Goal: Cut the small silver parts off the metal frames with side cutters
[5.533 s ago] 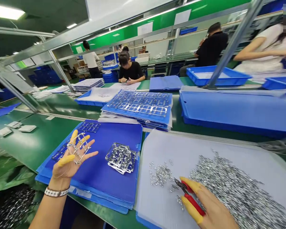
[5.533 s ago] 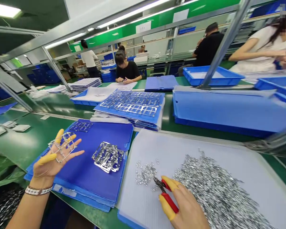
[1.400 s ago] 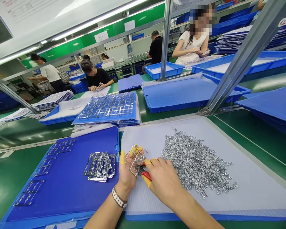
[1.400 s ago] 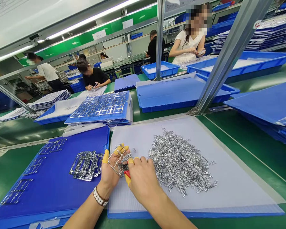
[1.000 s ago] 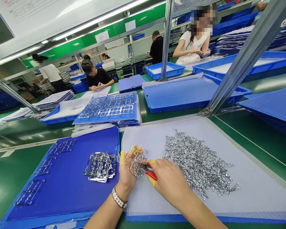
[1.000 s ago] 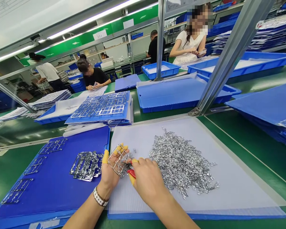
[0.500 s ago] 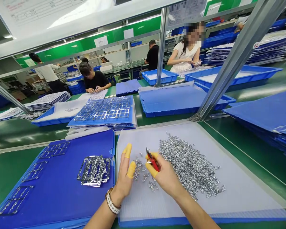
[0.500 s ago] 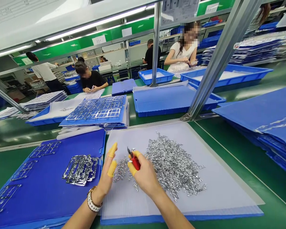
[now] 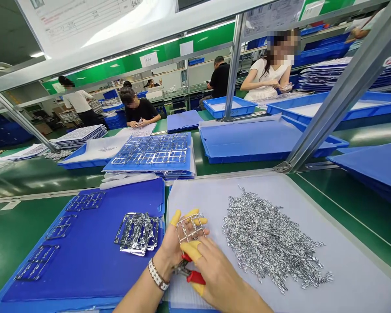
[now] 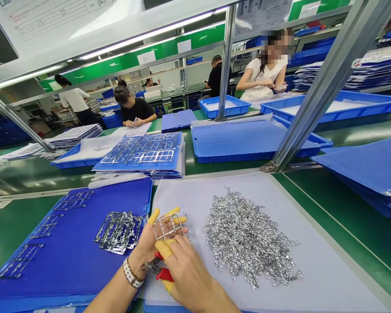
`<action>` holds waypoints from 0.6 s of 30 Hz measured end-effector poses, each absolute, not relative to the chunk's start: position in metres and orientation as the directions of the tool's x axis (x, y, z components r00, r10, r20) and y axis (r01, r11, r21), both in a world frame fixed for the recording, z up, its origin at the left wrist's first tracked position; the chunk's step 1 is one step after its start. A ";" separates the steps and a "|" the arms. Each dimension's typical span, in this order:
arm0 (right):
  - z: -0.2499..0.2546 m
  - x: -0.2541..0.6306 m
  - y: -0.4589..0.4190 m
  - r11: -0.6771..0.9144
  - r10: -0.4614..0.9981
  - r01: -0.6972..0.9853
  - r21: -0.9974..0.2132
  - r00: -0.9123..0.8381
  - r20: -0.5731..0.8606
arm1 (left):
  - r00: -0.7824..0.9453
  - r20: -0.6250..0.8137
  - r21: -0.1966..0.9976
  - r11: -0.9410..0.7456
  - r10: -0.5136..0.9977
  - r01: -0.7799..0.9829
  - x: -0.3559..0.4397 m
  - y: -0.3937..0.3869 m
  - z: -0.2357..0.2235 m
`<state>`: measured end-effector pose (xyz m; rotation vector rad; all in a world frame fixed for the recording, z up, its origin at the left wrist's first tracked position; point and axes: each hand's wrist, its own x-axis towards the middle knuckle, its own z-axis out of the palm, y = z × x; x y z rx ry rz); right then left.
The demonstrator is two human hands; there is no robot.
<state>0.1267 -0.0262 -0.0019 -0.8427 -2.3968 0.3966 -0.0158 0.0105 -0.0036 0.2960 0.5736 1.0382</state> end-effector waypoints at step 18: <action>0.032 0.128 0.001 0.444 0.896 0.871 -0.211 -0.428 0.119 | 0.108 -0.279 0.744 0.286 0.954 -0.604 -0.005 0.002 -0.001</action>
